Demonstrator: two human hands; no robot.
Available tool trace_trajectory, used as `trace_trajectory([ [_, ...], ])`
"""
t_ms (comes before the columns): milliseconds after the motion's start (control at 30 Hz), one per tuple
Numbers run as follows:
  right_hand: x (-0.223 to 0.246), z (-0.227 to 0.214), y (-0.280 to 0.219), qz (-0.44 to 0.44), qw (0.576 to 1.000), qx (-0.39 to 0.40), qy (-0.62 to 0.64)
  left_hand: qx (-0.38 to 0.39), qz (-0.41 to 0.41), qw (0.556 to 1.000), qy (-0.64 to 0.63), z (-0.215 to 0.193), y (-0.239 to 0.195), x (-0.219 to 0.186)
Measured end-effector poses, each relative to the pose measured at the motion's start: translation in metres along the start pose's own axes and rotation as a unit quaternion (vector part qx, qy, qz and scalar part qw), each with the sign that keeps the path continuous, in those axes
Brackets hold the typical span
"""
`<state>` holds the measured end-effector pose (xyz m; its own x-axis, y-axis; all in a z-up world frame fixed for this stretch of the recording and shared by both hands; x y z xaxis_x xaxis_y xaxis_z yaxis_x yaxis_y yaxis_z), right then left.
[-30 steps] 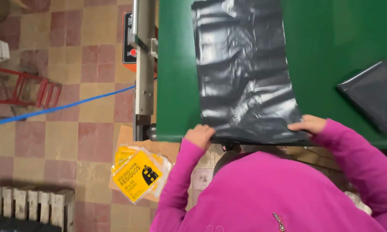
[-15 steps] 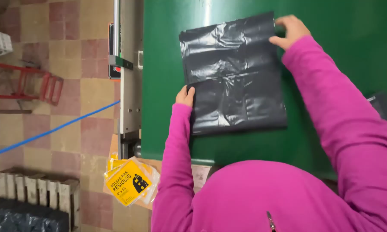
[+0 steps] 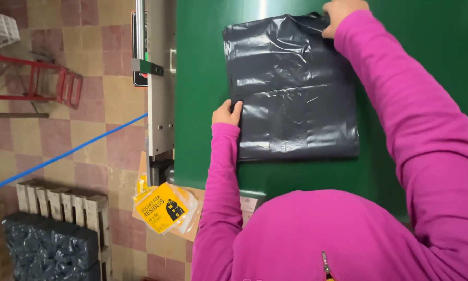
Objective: Folding black plastic bags, placing them into printed yellow sleeves, and sealing the finished packs with a manual heat sealer.
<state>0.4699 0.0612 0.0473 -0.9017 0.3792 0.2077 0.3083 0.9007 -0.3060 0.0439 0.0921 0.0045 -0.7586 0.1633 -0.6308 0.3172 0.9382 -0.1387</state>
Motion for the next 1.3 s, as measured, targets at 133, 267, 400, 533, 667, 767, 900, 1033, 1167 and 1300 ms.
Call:
trace_trajectory([
  [133, 0.045, -0.060, -0.114, -0.112, 0.958, -0.209, 0.163, -0.019, 0.013, 1.000, 0.007, -0.003, 0.007, 0.000],
  [267, 0.085, -0.060, -0.255, -0.177, 0.927, -0.286, 0.166, 0.043, -0.021, 0.997, 0.054, 0.029, 0.019, 0.042],
  [400, 0.089, 0.013, -0.328, -0.104, 0.948, -0.280, 0.104, 0.037, 0.024, 0.998, 0.034, 0.092, 0.067, 0.119],
  [533, 0.096, 0.042, -0.372, -0.073, 0.949, -0.305, 0.044, 0.054, -0.016, 0.994, -0.091, 0.026, 0.028, 0.061],
  [667, 0.129, -0.010, -0.395, -0.046, 0.953, -0.300, 0.001, -0.048, 0.121, 0.990, -0.062, -0.117, -0.076, -0.051],
  [767, 0.201, -0.048, -0.377, -0.162, 0.936, -0.298, 0.090, -0.017, 0.323, 0.946, 0.035, -0.136, -0.147, -0.104],
  [900, 0.268, 0.017, -0.322, -0.163, 0.980, -0.088, 0.071, -0.048, 0.473, 0.854, 0.209, -0.094, -0.193, -0.105],
  [1033, 0.261, 0.085, -0.350, -0.191, 0.962, -0.176, 0.082, 0.123, 0.478, 0.820, 0.291, -0.024, -0.203, -0.082],
  [1167, 0.233, 0.112, -0.414, -0.275, 0.923, -0.206, 0.175, 0.431, 0.413, 0.803, 0.003, -0.022, -0.241, -0.151],
  [1300, 0.146, 0.180, -0.429, -0.189, 0.862, -0.128, 0.453, 0.491, 0.363, 0.777, -0.153, 0.127, -0.150, -0.109],
])
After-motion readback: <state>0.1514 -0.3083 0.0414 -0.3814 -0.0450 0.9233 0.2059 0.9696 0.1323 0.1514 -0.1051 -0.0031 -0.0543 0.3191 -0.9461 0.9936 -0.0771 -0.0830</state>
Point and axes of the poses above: each hand's wrist, its own y-axis towards the middle knuckle, its own z-axis out of the palm, x = y × z, the point moved 10 cm from there along y, towards the middle knuckle, and after that the axes turned 2 degrees about y, right-handed, at the moved point
